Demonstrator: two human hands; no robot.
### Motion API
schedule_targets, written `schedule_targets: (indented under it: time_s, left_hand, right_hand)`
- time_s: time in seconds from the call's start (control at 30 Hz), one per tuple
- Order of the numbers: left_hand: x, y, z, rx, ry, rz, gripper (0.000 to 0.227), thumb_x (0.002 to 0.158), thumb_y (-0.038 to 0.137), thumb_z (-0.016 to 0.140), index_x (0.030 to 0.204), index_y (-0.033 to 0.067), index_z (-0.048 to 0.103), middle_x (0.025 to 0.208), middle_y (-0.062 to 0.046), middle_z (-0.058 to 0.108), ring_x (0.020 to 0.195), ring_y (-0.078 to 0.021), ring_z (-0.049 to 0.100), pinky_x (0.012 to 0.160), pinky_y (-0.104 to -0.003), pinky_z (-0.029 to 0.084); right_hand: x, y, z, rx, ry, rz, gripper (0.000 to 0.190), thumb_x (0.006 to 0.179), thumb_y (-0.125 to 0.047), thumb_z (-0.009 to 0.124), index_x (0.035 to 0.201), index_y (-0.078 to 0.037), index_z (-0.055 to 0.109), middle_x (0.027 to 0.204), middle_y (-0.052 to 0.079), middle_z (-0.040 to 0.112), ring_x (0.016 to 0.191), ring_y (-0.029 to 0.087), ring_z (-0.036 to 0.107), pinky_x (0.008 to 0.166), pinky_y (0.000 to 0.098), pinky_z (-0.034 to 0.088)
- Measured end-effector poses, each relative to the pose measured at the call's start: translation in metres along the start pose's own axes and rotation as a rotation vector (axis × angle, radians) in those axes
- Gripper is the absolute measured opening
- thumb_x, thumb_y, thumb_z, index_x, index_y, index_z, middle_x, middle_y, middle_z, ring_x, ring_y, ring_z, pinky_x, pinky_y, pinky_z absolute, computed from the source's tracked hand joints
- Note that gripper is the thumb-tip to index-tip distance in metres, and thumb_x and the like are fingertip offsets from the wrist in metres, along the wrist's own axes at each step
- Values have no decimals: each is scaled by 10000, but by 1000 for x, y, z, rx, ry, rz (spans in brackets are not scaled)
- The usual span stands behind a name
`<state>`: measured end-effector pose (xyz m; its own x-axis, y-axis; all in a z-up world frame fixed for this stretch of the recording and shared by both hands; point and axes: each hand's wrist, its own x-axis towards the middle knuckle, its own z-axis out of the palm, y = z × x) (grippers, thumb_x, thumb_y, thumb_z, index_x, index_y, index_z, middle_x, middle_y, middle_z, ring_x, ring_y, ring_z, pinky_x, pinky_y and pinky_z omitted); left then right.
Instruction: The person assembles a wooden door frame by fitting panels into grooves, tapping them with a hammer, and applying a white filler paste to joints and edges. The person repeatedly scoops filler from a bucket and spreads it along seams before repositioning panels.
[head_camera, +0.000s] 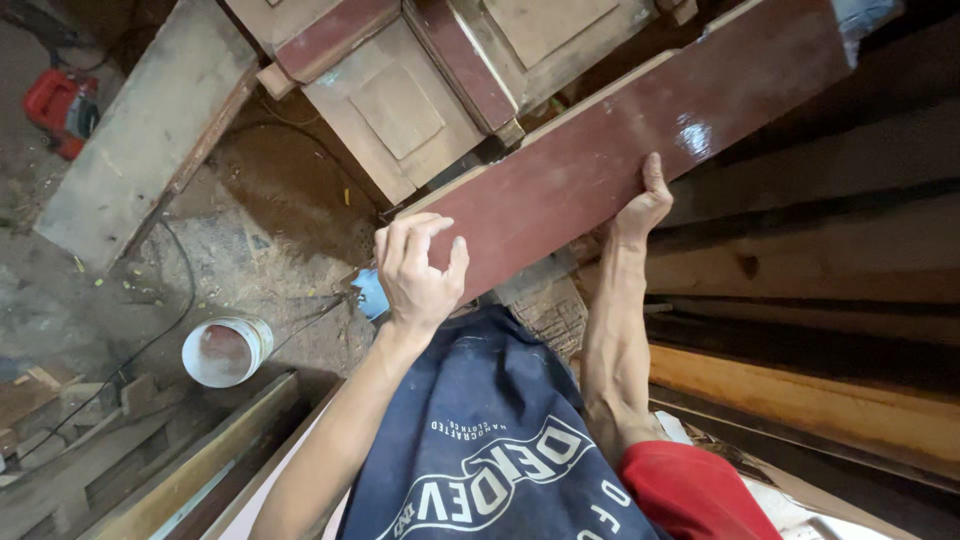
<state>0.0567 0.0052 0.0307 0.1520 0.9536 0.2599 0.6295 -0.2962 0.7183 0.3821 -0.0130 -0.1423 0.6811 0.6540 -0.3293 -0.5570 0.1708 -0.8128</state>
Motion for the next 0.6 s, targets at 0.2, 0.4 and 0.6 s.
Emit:
schedule_targets:
  time_s: [0.2, 0.4, 0.6]
  left_hand:
    - [23, -13, 18, 20, -70, 4, 310, 810, 111, 813, 1094, 91, 692, 1149, -92, 672, 1078, -315, 602, 970, -426, 491]
    - [63, -41, 56, 19, -164, 42, 334, 883, 112, 765, 1202, 67, 675, 1270, -137, 635, 1191, -355, 594, 1049, -441, 493]
    - [117, -71, 92, 184, -342, 143, 636, 951, 349, 751, 1478, 70, 531, 1573, -198, 419, 1405, -427, 430, 1160, -513, 376]
  right_hand:
    - [26, -11, 3, -78, -9, -39, 400, 1021, -276, 613, 1186, 78, 701, 1174, 150, 737, 1062, 248, 698, 979, 369, 551]
    - [46, -7, 6, 5, -60, -31, 404, 1019, -255, 633, 1216, 93, 691, 1212, 145, 722, 1102, 235, 685, 1013, 360, 545]
    - [49, -2, 1, -66, -58, -46, 438, 1041, -272, 612, 1262, 100, 674, 1256, 164, 701, 1121, 239, 671, 1013, 368, 546]
